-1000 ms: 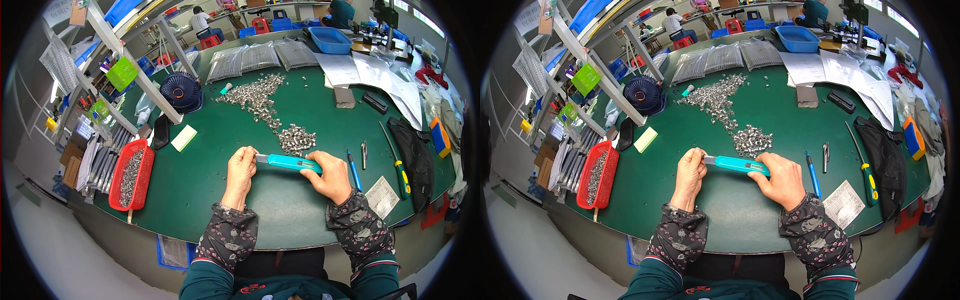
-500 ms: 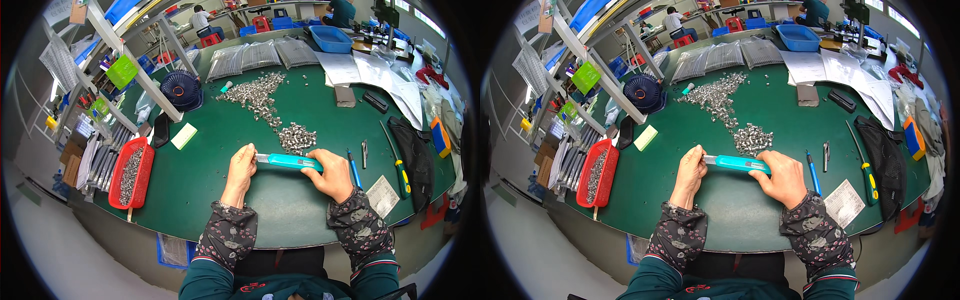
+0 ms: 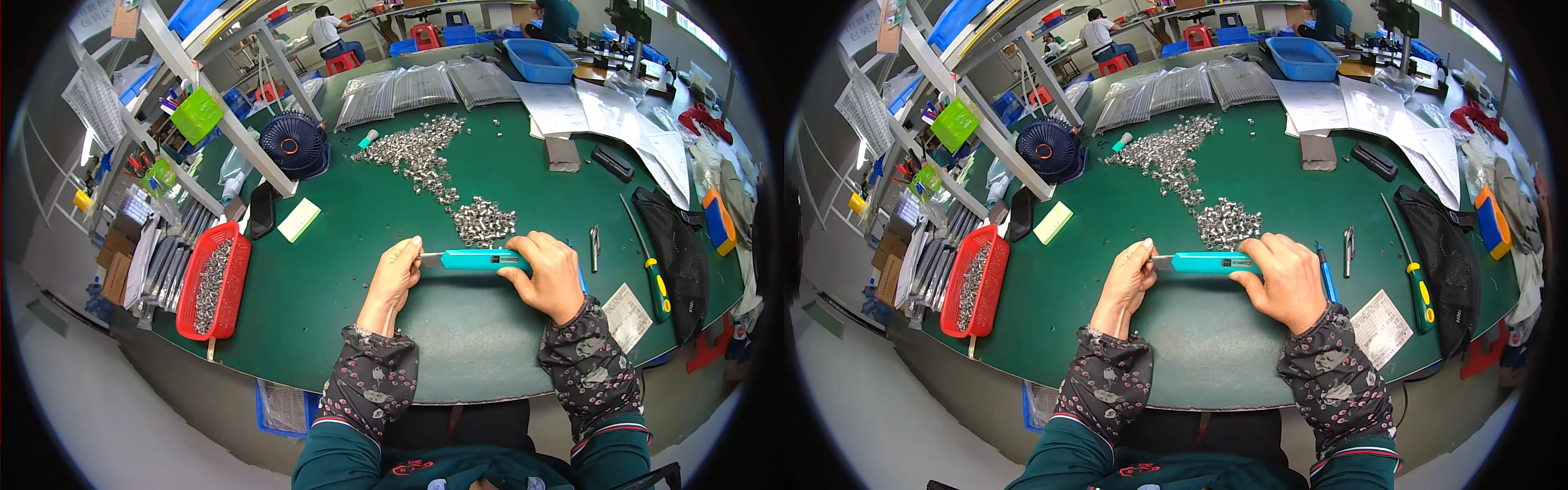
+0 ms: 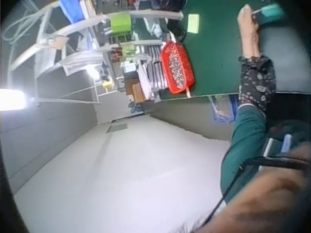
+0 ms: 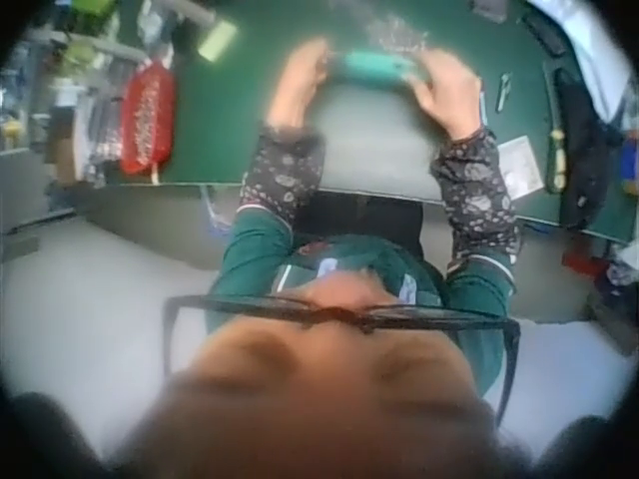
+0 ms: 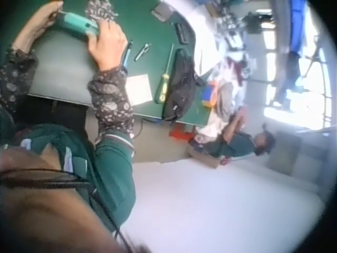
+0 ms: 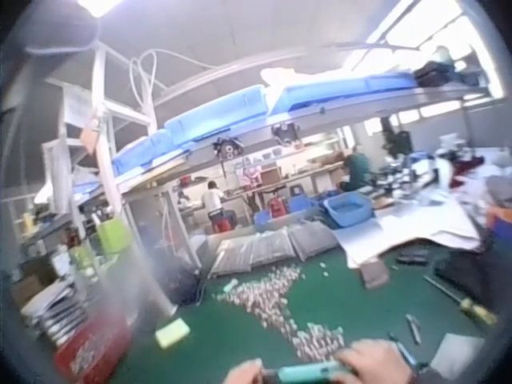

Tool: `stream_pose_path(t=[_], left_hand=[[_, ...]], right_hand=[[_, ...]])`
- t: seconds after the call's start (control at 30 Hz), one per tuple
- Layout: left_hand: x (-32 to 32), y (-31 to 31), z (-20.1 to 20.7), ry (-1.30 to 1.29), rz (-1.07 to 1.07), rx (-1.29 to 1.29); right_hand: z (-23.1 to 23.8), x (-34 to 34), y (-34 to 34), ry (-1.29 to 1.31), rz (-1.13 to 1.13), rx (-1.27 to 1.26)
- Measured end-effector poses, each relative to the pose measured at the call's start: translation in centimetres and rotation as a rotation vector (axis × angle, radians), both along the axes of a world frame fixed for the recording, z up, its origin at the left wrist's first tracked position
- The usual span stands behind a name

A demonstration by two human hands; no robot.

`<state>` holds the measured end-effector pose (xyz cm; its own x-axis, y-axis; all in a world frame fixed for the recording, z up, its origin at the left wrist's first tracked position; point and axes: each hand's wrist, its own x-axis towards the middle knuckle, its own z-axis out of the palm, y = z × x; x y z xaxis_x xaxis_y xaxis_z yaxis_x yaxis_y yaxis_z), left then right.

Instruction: Inspecting and sorting small metal hardware parts using a utility knife at a workbench.

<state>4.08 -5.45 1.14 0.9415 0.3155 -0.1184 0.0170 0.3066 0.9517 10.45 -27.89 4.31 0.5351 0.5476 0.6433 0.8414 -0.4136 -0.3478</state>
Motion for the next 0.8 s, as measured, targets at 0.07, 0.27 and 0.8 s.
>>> stream_pose_path(t=[0.07, 0.27, 0.8], left_hand=[[0.0, 0.1, 0.0, 0.003, -0.014, -0.001], [-0.1, -0.2, 0.0, -0.046, -0.019, -0.104], [0.2, 0.2, -0.8, -0.296, -0.020, -0.296]], right_hand=[[0.0, 0.2, 0.0, -0.051, -0.007, -0.007], [0.3, 0.5, -0.2, -0.064, 0.003, 0.026], [-1.1, 0.3, 0.3, 0.592, 0.062, 0.116]])
